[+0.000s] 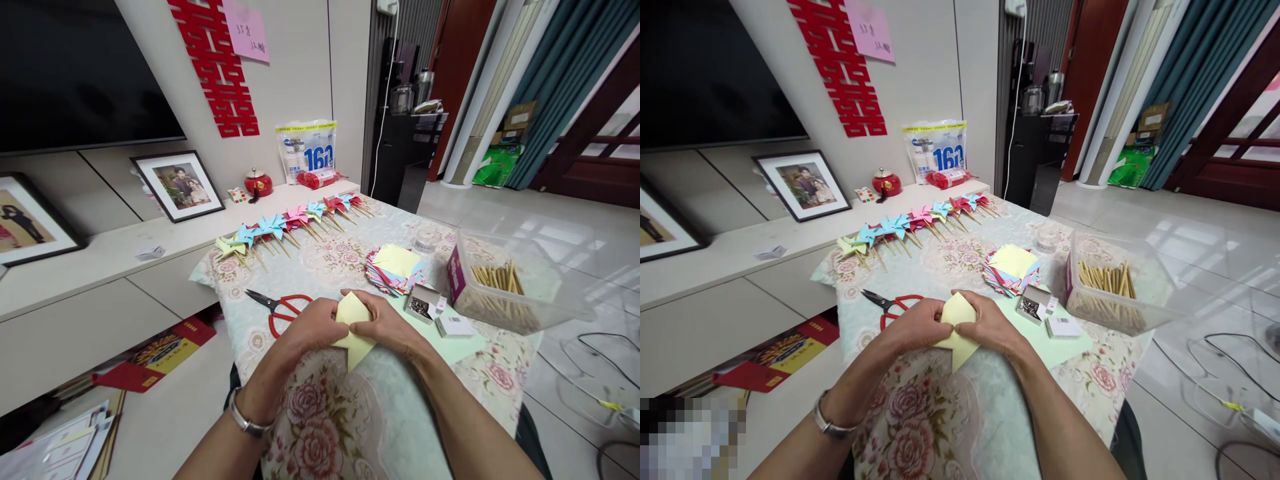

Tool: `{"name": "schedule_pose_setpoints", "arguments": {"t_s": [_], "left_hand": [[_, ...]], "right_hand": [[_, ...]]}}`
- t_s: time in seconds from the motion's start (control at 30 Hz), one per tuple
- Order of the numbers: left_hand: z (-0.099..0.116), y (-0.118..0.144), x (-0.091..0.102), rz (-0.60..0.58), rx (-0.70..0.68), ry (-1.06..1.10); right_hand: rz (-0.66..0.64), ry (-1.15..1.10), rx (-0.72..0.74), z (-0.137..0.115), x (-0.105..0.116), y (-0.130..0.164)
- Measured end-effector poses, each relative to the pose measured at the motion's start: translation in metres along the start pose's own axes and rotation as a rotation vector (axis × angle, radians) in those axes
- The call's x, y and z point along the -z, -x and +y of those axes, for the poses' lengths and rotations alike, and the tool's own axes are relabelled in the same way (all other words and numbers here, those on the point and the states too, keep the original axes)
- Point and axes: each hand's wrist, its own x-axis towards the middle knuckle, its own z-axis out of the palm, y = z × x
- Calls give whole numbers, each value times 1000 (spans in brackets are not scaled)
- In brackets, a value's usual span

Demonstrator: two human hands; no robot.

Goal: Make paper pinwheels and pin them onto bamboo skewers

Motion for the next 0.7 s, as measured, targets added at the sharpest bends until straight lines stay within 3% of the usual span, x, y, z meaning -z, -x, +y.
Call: {"name": "schedule_pose_setpoints", "arguments": {"t_s": [0.13,0.3,0.43,0.57,0.7], "left_hand": [[-4,-3,6,-40,-4,79],[-9,4,9,33,-52,439],[-12,11,-11,134,-55,708],[-12,8,-40,153,-67,851],[-15,-5,-58,340,-78,937]], "right_hand": [[53,-40,-1,0,2,-2],[162,-202,17,3,5,-6],[251,-290,40,3,3,-8],[316,-324,36,0,0,-10],[358,-302,62,1,-3,-11]]}}
